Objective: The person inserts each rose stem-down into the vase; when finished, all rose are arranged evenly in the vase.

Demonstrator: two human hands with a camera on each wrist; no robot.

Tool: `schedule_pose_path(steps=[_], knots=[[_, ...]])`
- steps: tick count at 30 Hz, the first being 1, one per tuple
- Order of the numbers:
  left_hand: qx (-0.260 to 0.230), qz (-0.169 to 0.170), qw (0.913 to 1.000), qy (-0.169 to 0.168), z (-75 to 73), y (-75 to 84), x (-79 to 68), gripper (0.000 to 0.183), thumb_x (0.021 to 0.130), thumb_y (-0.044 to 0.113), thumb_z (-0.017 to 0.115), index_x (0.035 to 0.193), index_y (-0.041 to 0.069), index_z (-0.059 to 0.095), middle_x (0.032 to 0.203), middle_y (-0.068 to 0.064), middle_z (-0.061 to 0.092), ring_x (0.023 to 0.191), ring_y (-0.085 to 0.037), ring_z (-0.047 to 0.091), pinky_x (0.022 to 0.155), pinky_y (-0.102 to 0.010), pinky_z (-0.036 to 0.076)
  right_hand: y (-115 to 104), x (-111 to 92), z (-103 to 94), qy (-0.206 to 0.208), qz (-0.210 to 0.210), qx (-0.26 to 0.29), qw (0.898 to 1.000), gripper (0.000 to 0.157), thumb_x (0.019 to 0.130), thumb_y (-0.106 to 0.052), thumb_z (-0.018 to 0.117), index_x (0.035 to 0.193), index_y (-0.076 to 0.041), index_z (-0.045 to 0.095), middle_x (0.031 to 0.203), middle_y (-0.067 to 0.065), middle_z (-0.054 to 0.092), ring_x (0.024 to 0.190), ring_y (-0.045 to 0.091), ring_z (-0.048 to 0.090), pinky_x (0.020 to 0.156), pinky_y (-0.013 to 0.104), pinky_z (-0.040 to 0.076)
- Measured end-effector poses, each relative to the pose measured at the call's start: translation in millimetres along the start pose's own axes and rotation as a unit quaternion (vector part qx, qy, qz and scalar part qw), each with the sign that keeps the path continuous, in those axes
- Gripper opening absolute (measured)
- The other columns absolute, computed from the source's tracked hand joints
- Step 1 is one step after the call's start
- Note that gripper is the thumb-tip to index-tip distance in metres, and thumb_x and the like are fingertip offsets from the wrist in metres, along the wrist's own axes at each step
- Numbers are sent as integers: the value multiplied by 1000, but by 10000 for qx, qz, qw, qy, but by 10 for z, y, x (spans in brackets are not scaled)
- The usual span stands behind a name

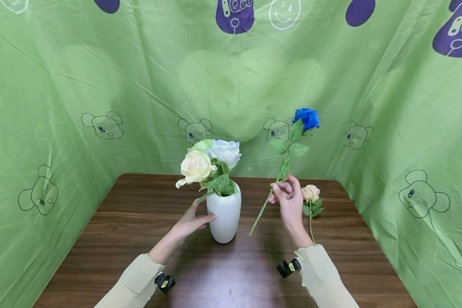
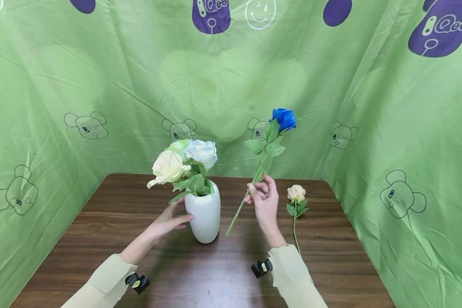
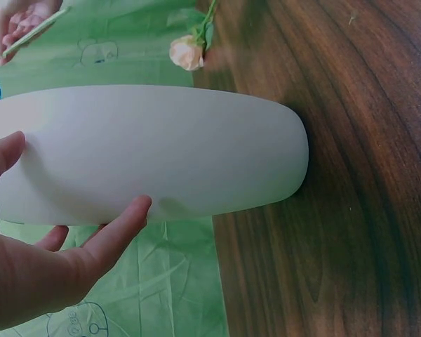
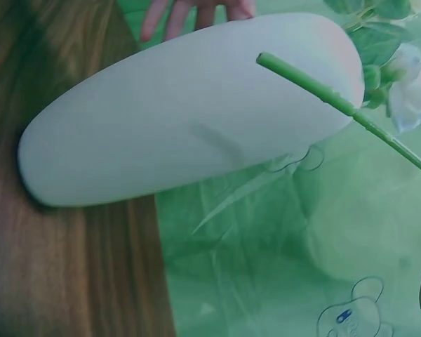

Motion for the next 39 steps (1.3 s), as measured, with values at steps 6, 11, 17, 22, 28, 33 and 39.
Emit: schedule_pose_path(steps=[6,11,17,22,28,33,39], knots=[[9,4,10000,-6,3,6,-3,70,80,8,64,137,6,24,128,-27,33,106,-40,46,77,-44,46,-741,60,657,867,128,-71,9961,42,81,2,60,114,3,33,84,19,56,49,19,54,48,26,48],[33,2,10000,-1,4,12,-4,70,80,8,65,136,6,24,127,-27,33,106,-40,46,77,-45,46,-956,197,866,1152,19,30,9933,39,84,7,53,116,2,30,83,12,56,50,17,55,49,24,47],[-70,-12,10000,-34,-12,-84,55,71,79,11,66,136,6,24,133,-24,28,106,-41,46,77,-46,45,-1075,293,984,1233,-683,-253,9897,35,85,0,56,112,-4,33,87,16,54,53,18,58,50,25,47],[-69,42,10000,12,-40,-200,120,71,78,14,69,136,12,27,135,-20,26,106,-38,46,77,-45,45,-1107,271,1159,743,-1000,-840,9886,36,86,0,54,116,-4,35,88,26,54,54,17,58,48,26,47],[-14,89,9999,63,-49,-220,143,71,77,14,69,135,11,28,133,-21,29,105,-37,47,76,-45,46,-1031,194,1499,-436,-1205,-2012,9711,37,83,10,53,117,6,38,86,26,58,48,17,52,41,24,43],[-77,12,9999,92,-56,-226,143,71,77,14,69,134,8,27,132,-23,27,108,-38,45,78,-48,44,-847,66,1735,-1393,-1359,-3110,9303,29,79,9,59,105,4,48,75,14,61,48,12,47,39,22,38],[41,81,9998,159,-62,-221,150,67,77,14,69,132,6,31,123,-21,39,101,-35,48,77,-49,44,-601,-78,1720,-1707,-839,-3777,9062,24,79,5,59,101,-2,56,71,3,61,55,8,48,46,22,40]])
Point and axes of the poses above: each hand's wrist, its own x-axis towards the middle knuckle, its own z-axis out of the palm, y = z × x, the point moved 8 cm from there along x, towards the middle knuckle
